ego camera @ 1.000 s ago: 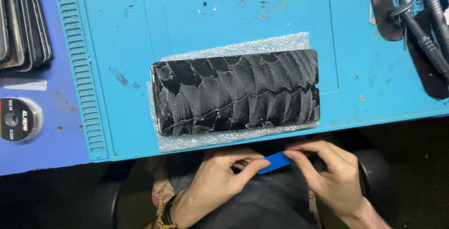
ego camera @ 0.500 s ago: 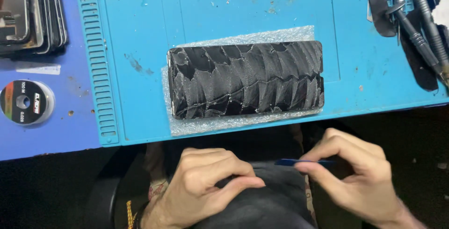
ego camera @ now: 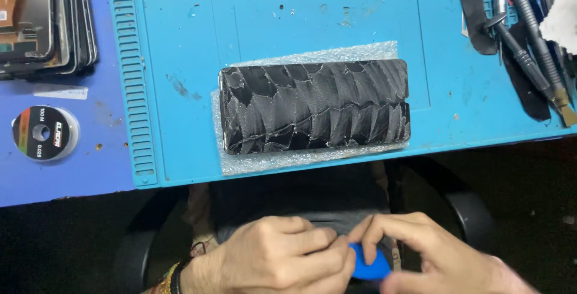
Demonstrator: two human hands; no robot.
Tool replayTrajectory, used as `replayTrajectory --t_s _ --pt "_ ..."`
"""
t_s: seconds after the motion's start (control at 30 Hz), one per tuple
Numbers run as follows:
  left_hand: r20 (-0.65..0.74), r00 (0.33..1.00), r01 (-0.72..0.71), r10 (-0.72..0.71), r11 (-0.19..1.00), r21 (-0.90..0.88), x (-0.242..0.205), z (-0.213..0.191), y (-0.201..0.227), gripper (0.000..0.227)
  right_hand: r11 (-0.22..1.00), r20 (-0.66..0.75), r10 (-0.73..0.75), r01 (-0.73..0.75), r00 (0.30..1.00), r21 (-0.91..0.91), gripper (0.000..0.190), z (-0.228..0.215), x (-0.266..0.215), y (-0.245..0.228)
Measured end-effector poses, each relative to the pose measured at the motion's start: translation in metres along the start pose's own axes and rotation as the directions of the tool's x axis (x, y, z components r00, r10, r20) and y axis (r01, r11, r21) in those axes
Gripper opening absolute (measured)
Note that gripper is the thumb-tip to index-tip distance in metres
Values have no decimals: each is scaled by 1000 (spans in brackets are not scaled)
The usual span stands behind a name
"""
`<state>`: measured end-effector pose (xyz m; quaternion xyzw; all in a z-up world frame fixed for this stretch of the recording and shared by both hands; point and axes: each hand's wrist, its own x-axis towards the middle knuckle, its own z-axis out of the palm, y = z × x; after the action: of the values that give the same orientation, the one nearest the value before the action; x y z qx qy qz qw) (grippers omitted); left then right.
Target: The person places a phone on a heated screen-separation machine and adjusts its settings, then sets the phone on a foam pad and uses a blue pry tool to lift and separate the cracked screen from the phone body.
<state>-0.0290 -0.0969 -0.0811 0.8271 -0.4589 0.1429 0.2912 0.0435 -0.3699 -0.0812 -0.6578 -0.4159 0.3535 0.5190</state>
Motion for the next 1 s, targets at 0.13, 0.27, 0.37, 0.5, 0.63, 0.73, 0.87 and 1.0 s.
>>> replayTrajectory --t_s 0.13,0.27,0.37,0.5,0.63,0.73,0.87,1.0 --pt "-4 999 -37 37 998 41 24 -34 -5 9 766 80 640 -643 764 9 27 7 -31 17" --pt "-77 997 9 13 962 272 21 -28 1 14 718 32 483 -416 875 558 41 11 -31 11" --pt "-101 987 -63 123 887 457 28 -26 1 17 650 44 567 -479 823 590 55 10 -28 4" --pt "-261 928 219 -267 955 -198 34 -39 6 26 906 -291 358 -255 887 339 60 15 -28 -11" --pt "-86 835 393 -544 699 -598 41 -29 8 36 973 -629 -25 -127 777 -195 56 20 -21 -16" --pt "26 820 474 -572 651 -593 27 -4 13 10 889 -398 -323 131 859 -438 52 12 -10 -4" --pt "36 793 508 -609 626 -592 27 -7 9 12 870 -398 -292 69 870 -488 51 2 12 -32" --pt "94 791 517 -605 577 -632 30 -14 7 12 767 -52 -326 232 944 -598 57 -6 21 -39"
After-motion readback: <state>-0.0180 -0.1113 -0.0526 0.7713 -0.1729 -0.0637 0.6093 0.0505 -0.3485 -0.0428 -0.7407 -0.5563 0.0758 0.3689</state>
